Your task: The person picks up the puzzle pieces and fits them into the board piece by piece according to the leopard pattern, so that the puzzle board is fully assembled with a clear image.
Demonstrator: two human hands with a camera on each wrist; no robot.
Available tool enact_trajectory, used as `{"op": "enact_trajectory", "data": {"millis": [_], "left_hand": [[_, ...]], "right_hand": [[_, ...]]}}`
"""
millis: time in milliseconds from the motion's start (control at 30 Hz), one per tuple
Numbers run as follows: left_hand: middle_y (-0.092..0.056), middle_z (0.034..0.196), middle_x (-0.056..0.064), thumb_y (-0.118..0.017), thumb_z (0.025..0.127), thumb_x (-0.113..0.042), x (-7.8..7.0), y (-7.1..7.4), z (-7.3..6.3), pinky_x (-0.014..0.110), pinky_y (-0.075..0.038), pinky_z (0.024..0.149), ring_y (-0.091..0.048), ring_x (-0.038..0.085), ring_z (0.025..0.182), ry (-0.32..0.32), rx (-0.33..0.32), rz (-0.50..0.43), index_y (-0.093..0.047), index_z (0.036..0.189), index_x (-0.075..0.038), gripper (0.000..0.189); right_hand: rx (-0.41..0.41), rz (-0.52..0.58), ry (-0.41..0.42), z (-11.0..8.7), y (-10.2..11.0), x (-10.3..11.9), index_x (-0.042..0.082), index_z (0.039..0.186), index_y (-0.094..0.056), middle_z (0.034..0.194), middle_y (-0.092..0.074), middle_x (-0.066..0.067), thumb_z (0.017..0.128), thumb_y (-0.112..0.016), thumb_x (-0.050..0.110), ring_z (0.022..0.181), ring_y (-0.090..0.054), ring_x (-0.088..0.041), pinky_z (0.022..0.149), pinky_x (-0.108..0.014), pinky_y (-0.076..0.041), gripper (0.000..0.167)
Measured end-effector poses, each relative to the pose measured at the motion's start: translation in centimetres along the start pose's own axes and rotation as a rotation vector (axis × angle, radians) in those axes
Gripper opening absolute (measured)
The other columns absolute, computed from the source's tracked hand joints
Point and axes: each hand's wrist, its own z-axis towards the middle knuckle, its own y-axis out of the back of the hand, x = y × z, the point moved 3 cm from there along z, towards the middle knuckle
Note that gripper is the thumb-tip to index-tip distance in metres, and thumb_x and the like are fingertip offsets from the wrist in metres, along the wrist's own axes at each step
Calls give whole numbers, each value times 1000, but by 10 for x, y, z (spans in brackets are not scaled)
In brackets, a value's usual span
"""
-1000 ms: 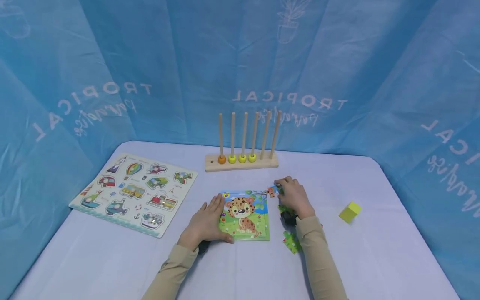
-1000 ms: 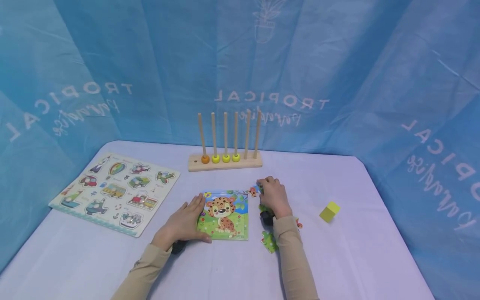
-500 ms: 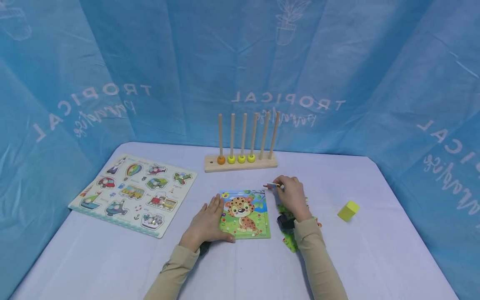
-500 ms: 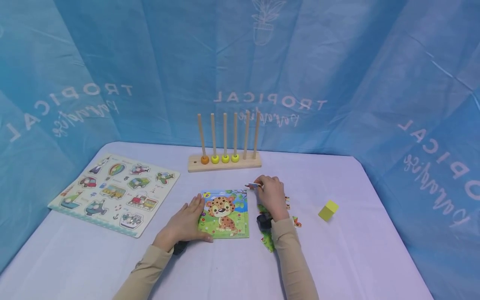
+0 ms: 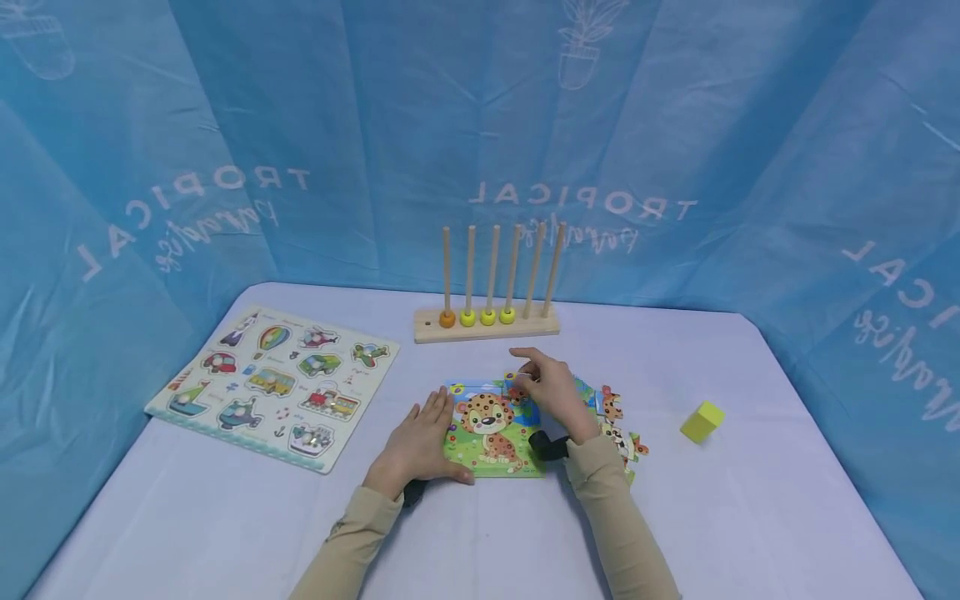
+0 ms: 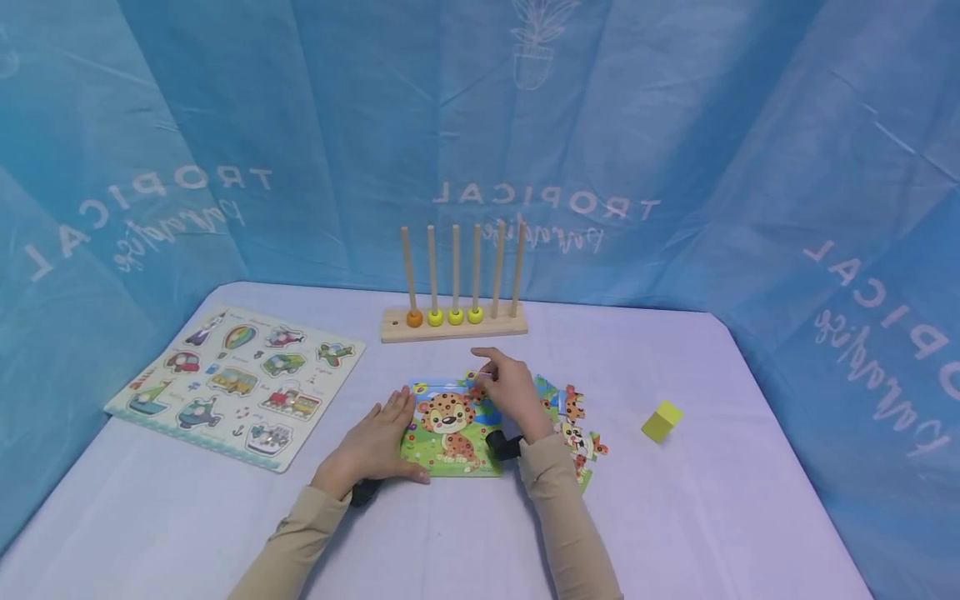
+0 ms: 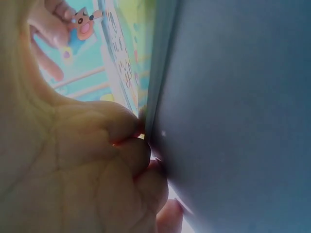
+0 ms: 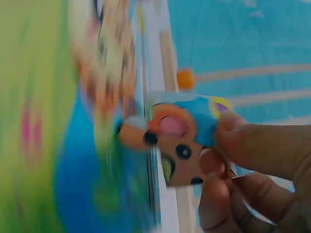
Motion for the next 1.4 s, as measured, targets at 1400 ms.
{"op": "enact_trajectory", "data": {"millis": [1400], "left_hand": [[-17,161,20,-78,66,-64,2,-1,0,51,-20,123,-15,33,151,-8,-8,22,-22,152,5,123]], "right_hand": [[176,-387,61,-7,-64,51,10,120,-64,100,-62,-7,89,-71,30,77,-60,-16,63,-28,-54,38]]}}
